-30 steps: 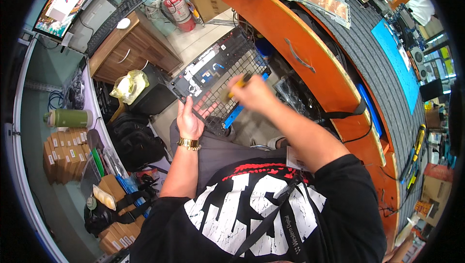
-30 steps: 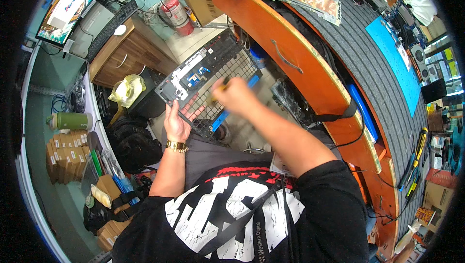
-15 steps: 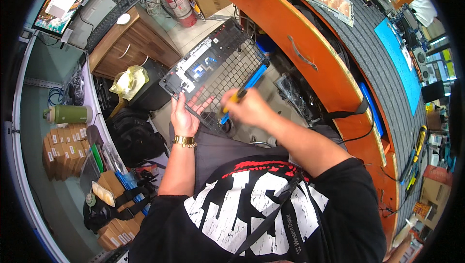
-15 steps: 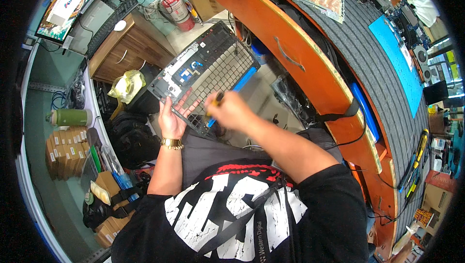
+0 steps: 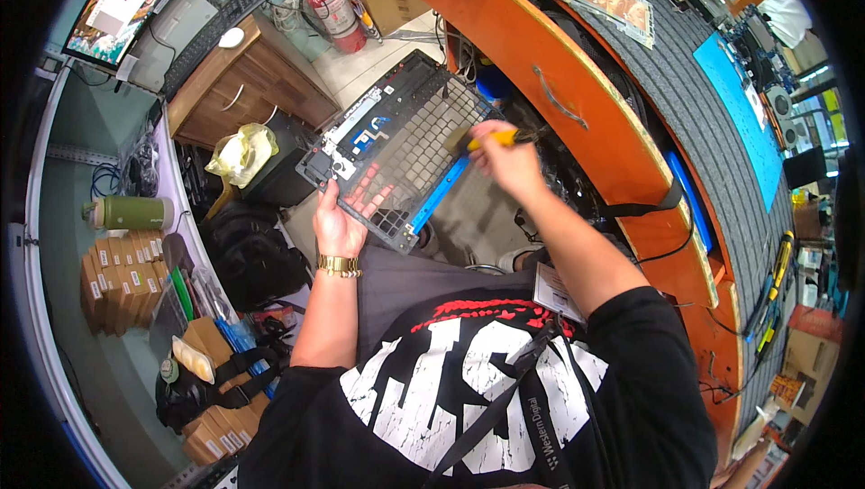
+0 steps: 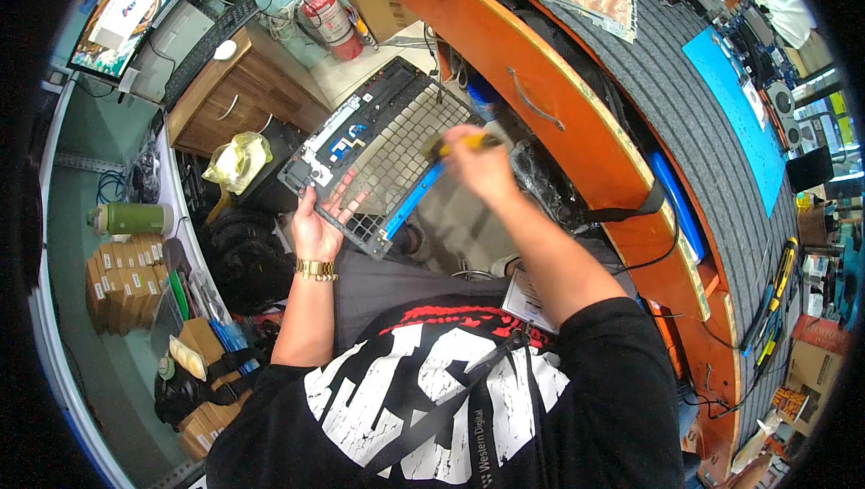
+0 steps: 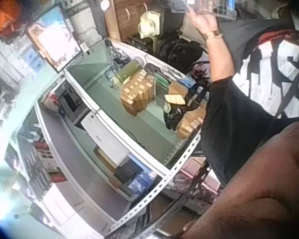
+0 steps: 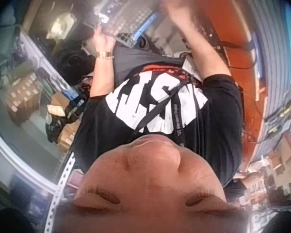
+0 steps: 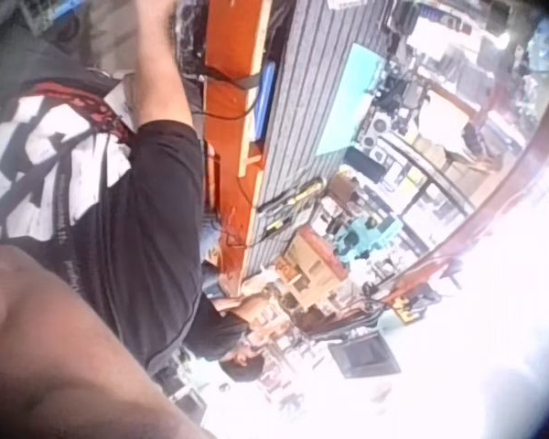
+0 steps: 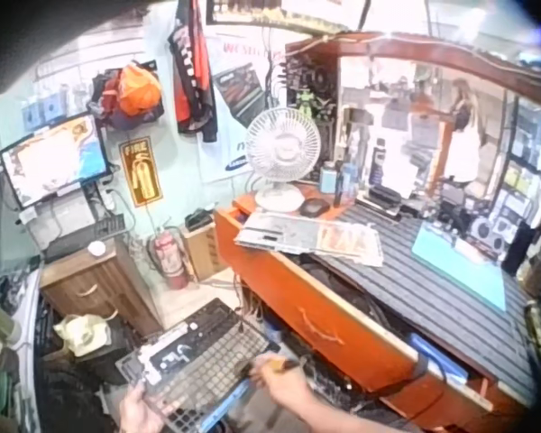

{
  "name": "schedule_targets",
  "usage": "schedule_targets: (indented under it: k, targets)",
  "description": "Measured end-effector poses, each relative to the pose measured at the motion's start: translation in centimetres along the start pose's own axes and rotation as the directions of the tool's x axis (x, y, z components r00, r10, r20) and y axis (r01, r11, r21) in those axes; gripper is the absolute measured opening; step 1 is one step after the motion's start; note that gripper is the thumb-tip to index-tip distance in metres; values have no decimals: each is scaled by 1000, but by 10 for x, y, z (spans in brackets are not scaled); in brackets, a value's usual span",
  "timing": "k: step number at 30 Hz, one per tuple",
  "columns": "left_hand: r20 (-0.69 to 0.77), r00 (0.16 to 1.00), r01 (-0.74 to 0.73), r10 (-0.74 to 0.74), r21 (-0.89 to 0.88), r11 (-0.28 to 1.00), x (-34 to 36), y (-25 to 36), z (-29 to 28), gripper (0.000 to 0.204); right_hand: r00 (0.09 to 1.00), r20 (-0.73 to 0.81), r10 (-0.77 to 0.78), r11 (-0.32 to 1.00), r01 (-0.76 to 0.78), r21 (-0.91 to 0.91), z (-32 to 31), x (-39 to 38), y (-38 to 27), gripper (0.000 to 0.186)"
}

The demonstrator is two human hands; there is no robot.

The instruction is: The person disassembles the internal components of a laptop, removes the keyboard assembly, and then cleans the keyboard and chassis using a brush, a cloth, and a liquid solution before reassembling the battery.

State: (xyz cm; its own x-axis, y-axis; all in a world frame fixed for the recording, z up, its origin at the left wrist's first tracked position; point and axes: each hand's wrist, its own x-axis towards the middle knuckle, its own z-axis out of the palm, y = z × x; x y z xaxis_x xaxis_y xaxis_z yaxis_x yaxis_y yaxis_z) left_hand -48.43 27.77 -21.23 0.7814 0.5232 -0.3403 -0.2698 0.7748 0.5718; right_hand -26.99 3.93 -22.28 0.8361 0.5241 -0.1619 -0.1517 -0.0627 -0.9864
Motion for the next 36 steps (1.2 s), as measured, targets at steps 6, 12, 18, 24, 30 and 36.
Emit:
schedule_targets:
  k: [6,12,18,24,30,36]
  targets:
    - [17,999,50,-50,-17,999,-10,-1,-2,48,984,-176,-34,998,26,-51,-5,16,-3,23]
    - [61,994,91,-90,-9,996,-17,-3,-1,53,999,-38,15,1000,-15,-11,3,28,-15,21]
    - [60,995,80,-83,45,996,-24,0,3,52,936,344,75,993,-104,65,8,32,-27,23]
    - [97,994,27,-42,144,989,-36,3,17,49,996,80,33,999,-31,-34,6,45,-46,23]
    - [146,987,-111,74,261,959,-45,8,27,48,984,-178,-28,937,-36,-348,-3,43,-68,27]
    - [178,977,-171,119,314,934,-44,19,26,47,992,26,124,932,-108,-345,-10,27,-59,20]
